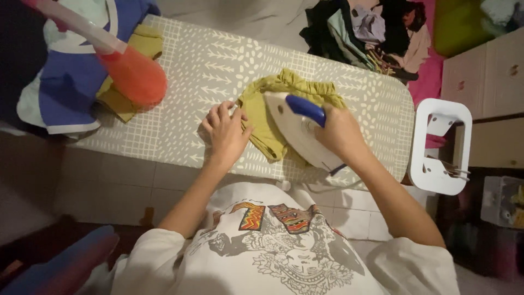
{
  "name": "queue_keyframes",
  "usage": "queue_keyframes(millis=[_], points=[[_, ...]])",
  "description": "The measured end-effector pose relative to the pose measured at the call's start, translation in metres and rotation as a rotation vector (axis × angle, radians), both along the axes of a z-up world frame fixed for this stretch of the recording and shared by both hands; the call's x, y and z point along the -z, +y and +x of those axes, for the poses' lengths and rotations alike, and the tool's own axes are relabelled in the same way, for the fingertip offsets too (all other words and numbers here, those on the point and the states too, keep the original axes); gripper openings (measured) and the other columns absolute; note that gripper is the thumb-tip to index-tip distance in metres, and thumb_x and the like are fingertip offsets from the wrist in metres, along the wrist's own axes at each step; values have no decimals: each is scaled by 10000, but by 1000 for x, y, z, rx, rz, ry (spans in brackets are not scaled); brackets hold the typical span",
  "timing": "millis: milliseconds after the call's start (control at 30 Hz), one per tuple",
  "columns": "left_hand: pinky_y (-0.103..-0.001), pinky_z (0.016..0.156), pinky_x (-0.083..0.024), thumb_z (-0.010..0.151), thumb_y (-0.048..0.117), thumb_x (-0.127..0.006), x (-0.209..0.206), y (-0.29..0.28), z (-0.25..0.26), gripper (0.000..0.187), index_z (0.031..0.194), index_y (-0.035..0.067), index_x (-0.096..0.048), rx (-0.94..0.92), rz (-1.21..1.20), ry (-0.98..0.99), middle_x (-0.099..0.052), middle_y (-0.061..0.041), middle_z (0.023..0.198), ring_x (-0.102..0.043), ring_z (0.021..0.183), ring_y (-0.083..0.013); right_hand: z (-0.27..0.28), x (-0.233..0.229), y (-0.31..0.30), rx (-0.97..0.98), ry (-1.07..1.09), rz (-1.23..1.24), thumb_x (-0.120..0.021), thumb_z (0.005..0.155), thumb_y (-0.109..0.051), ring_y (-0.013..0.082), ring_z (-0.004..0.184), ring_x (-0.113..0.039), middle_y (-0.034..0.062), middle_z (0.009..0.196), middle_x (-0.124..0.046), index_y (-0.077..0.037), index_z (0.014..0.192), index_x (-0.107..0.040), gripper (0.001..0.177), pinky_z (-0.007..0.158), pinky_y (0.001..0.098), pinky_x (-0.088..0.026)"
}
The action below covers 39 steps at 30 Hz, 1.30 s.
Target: Ironing and folding small pieces of clothing on an ironing board.
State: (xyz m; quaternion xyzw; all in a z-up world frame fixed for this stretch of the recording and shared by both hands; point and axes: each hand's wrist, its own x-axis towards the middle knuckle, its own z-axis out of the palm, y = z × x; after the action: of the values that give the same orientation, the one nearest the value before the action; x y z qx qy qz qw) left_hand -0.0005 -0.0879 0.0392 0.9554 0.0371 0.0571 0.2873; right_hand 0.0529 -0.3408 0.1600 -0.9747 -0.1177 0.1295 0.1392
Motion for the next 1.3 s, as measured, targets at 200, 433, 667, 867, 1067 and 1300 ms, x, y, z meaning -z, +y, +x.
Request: queue_keyframes(millis=[200, 433, 667, 867, 1067, 1300], points=[[-623, 1067, -229, 898, 322, -728, 6, -1, -2, 260, 1095, 161, -674, 6, 6, 9, -478, -101, 1390, -349, 1360, -345, -2, -5, -9, 11, 33, 1, -724, 772, -84, 405, 761, -714, 247, 820, -725, -49, 1036, -748, 268, 765, 470, -564], [-601, 1089, -253, 1039, 309, -590, 7, 8, -7, 201, 1134, 158, -683, 17, 16, -84, -515, -84, 1384, -386, 1363, -335, -17, -8, -15, -6, 161, -111, -735, 782, -111, 348, 717, -745, 179, 800, -745, -107, 1090, -745, 308, 746, 447, -582], [-604, 1072, -264, 1024, 293, -593, 4, 8, -3, 213, 1168, 162, -680, -3, 0, -58, -520, -87, 1370, -400, 1339, -347, -26, -44, 8, 16, 155, 153, -799, 856, -247, 380, 775, -728, 236, 859, -712, -113, 1390, -508, 623, 739, 488, -566], [-556, 1142, -283, 1063, 238, -569, 9, 12, 10, 229, 1270, 201, -658, 12, -35, -133, -511, -77, 1436, -406, 1377, -340, -41, -20, 37, 6, -3, 238, -666, 910, -81, 402, 829, -726, 264, 965, -712, -258, 1605, -327, 793, 773, 500, -555], [-557, 1094, -296, 961, 306, -659, 8, 14, 25, 432, 1382, 228, -603, -24, 58, -130, -519, -64, 1377, -414, 1316, -332, -50, -13, 23, -136, 35, 325, -628, 826, -2, 448, 905, -705, 277, 1067, -707, -244, 1563, -372, 816, 774, 498, -569], [-553, 1080, -320, 942, 239, -661, 14, 12, 21, 518, 1450, 252, -562, 55, 162, -153, -515, -58, 1392, -432, 1313, -311, -43, -24, 49, 45, 120, 246, -634, 874, -38, 463, 815, -701, 285, 949, -710, -277, 1557, -389, 764, 748, 528, -540]])
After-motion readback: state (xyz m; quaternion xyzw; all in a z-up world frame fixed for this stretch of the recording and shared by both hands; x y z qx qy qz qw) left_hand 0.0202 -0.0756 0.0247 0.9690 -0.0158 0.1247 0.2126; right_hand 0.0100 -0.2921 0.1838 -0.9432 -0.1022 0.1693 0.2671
